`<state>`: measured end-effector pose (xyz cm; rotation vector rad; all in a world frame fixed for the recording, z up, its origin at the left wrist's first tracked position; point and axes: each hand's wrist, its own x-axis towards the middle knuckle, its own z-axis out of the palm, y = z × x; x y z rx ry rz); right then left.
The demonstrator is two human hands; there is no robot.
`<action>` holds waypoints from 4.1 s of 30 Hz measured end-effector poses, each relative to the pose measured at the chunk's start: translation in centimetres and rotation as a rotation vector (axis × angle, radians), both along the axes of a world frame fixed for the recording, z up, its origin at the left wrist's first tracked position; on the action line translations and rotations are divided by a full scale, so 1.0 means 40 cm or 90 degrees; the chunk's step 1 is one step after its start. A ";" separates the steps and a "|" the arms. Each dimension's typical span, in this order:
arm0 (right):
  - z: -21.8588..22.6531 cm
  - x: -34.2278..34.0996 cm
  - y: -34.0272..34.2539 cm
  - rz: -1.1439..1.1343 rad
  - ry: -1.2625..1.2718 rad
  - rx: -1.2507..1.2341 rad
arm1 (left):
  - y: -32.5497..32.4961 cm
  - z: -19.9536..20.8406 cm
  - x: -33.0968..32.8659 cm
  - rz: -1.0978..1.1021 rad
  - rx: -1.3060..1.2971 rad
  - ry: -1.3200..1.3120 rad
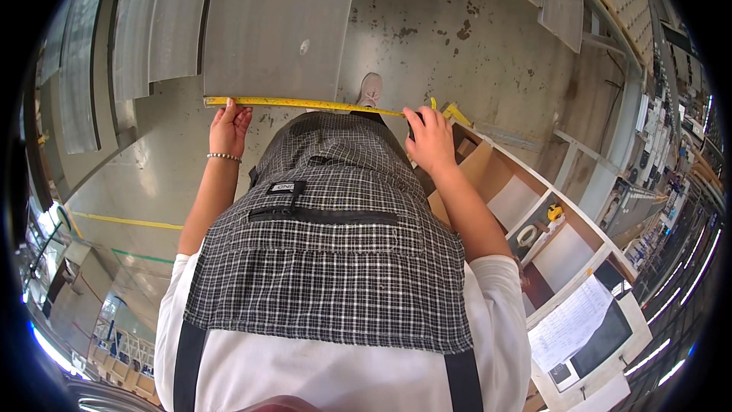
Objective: The person measures wooden planks with a tape measure, writes on a document with a marker, and moves the planks onto a roller conveyor table.
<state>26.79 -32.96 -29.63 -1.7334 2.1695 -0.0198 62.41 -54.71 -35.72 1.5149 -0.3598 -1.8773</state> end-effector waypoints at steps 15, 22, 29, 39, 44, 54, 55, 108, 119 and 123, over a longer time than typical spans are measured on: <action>-0.005 0.011 -0.021 0.018 -0.002 -0.009 | -0.012 -0.014 0.020 0.014 0.004 -0.019; -0.008 0.013 -0.017 0.022 -0.006 -0.020 | -0.009 -0.027 0.023 0.024 -0.004 -0.009; -0.016 0.004 -0.013 0.021 -0.001 -0.024 | 0.012 -0.065 0.024 0.021 -0.043 0.025; 0.075 0.145 -0.087 0.031 -0.023 0.033 | 0.027 -0.031 -0.007 -0.034 -0.029 0.031; 0.097 0.258 -0.128 0.002 -0.092 0.052 | 0.028 -0.032 0.012 -0.065 -0.021 0.059; 0.100 0.359 -0.083 -0.043 -0.275 -0.047 | 0.135 0.083 0.061 -0.181 -0.189 0.100; 0.101 0.375 -0.062 -0.026 -0.275 -0.044 | 0.171 0.085 0.073 -0.205 -0.264 0.114; -2.295 0.778 1.330 -1.243 -0.250 0.061 | 0.667 -0.744 -0.171 -1.167 0.089 -0.206; -1.039 0.744 0.797 -0.892 -0.695 -0.277 | 0.708 -0.656 -0.153 -1.352 -0.125 -0.167; -0.651 0.712 0.855 -0.868 -0.714 -0.289 | 0.732 -0.593 -0.027 -1.129 -0.182 -0.172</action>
